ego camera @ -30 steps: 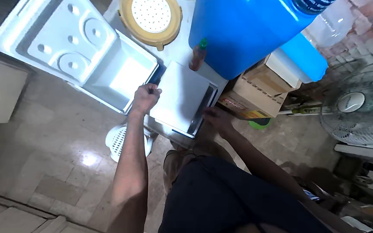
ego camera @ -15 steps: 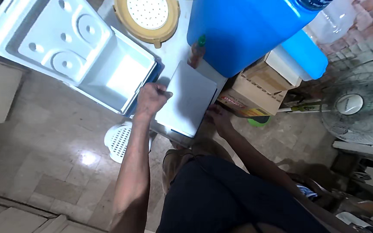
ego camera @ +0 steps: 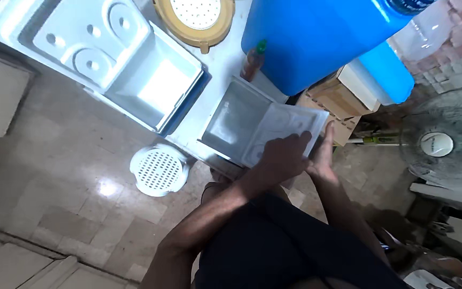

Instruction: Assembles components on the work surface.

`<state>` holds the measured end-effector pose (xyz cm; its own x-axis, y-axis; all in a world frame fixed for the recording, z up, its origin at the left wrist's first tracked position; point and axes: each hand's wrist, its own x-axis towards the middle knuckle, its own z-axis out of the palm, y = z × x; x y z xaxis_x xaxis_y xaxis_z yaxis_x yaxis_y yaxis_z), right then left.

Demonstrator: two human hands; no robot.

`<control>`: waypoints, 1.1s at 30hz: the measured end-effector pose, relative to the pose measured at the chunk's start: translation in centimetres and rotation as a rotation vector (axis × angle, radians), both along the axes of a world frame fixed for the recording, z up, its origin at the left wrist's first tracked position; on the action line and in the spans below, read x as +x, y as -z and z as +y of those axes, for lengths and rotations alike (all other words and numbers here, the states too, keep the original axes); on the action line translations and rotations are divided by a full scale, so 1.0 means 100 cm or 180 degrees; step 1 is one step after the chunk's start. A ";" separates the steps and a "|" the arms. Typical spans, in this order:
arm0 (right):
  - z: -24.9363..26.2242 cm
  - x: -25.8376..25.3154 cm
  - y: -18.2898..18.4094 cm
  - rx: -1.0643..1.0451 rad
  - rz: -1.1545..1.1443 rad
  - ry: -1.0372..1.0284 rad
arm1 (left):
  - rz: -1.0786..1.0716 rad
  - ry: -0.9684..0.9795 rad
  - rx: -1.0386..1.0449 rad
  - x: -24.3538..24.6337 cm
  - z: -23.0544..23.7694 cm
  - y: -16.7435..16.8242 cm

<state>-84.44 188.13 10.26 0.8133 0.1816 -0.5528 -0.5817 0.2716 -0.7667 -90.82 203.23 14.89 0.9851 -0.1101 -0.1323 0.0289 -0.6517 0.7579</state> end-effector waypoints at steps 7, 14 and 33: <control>-0.009 0.000 0.015 -0.0457 0.0039 0.0104 | 0.0202 0.0127 -0.0294 -0.025 0.024 0.024; -0.010 0.005 0.072 -0.1422 0.0182 0.0229 | 0.0413 -0.1276 -0.0404 -0.091 0.112 0.068; 0.317 0.139 0.048 -0.2180 -0.0427 -0.3417 | 0.1114 -0.4450 -0.1866 -0.070 0.405 0.061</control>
<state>-70.49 219.78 5.46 0.4928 0.4906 -0.7186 -0.1703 -0.7555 -0.6326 -97.82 243.74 8.79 0.2750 0.7195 -0.6377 0.5620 0.4179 0.7138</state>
